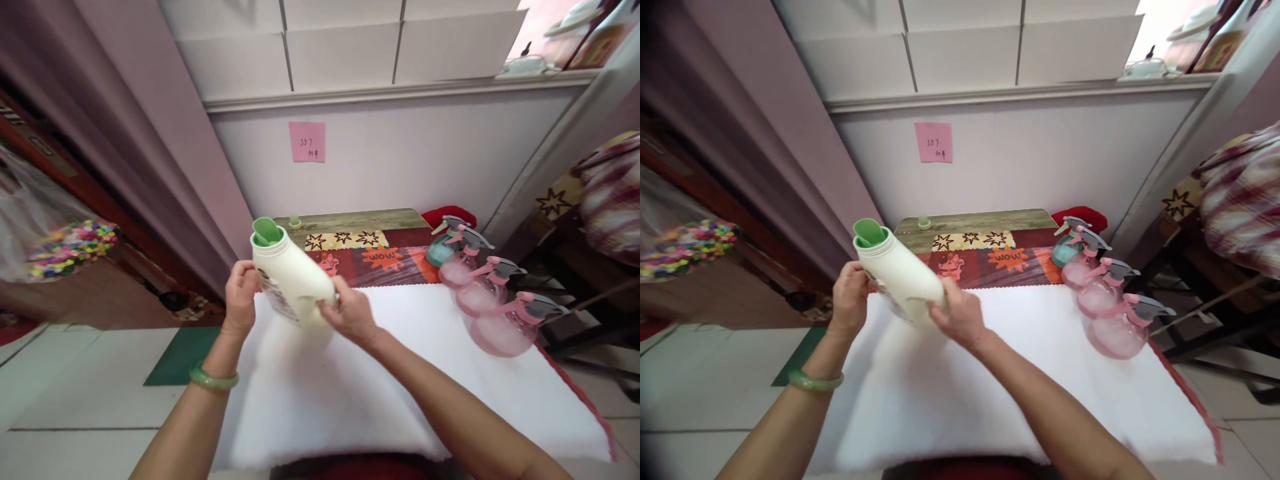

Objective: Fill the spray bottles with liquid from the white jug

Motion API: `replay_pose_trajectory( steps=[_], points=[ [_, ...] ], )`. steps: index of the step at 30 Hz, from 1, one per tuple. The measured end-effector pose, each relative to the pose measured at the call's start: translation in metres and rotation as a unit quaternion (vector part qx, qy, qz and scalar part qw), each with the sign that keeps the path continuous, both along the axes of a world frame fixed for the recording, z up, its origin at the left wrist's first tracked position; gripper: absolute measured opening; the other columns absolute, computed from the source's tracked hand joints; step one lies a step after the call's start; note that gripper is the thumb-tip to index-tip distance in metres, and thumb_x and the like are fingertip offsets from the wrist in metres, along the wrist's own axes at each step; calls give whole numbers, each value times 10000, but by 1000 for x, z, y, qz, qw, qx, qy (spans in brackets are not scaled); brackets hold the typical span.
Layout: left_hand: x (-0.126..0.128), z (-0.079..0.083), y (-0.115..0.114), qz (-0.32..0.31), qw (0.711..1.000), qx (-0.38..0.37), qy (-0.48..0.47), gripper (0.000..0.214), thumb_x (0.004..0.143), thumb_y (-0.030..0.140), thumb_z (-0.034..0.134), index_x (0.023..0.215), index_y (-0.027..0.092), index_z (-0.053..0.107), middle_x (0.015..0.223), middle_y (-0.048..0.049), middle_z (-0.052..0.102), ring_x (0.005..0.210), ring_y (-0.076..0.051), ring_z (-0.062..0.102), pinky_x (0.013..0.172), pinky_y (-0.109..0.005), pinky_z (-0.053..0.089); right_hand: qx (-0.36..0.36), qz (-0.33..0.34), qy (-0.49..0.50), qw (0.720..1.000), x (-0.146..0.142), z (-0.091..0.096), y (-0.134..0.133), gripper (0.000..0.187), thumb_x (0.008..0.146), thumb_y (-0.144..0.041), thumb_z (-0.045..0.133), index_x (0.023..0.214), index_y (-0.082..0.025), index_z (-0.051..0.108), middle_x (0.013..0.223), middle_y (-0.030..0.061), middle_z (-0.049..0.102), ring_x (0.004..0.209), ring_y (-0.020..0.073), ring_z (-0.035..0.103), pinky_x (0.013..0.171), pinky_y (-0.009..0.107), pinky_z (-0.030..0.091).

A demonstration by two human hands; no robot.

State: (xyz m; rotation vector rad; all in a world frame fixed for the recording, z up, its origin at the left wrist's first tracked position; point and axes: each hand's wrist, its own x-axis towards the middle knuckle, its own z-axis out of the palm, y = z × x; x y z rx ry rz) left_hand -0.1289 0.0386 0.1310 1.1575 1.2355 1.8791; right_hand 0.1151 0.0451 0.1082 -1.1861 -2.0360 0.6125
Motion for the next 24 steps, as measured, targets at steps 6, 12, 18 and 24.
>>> replay_pose_trajectory(
  steps=[6,12,18,24],
  points=[
    [85,-10,2,-116,990,10,81,938,603,364,1000,1393,263,505,1371,-122,647,1208,-302,654,999,-403,529,74,-122,-3,990,83,5,37,313,941,-421,433,1083,-220,627,741,35,685,673,244,640,648,306,398],
    [124,-42,25,-176,980,-58,72,975,566,373,1016,1370,249,479,1276,-104,693,1161,-321,684,1010,-451,538,25,-163,-29,986,111,-16,55,337,950,-454,434,1105,-214,611,765,45,692,729,271,633,653,307,359],
    [117,-63,37,-194,975,-85,65,973,588,396,998,1380,233,456,1253,-125,713,1148,-319,699,1019,-472,541,-25,-172,-108,979,104,-24,61,335,999,-369,425,1230,-175,570,874,88,736,767,278,662,643,306,337],
    [112,-59,36,-184,974,-108,78,1013,610,415,983,1439,215,437,1329,-189,689,1182,-357,694,1018,-510,547,-23,-130,-12,991,103,-30,40,380,993,-362,500,1329,-189,542,1210,127,748,822,225,697,752,331,489]
  ],
)
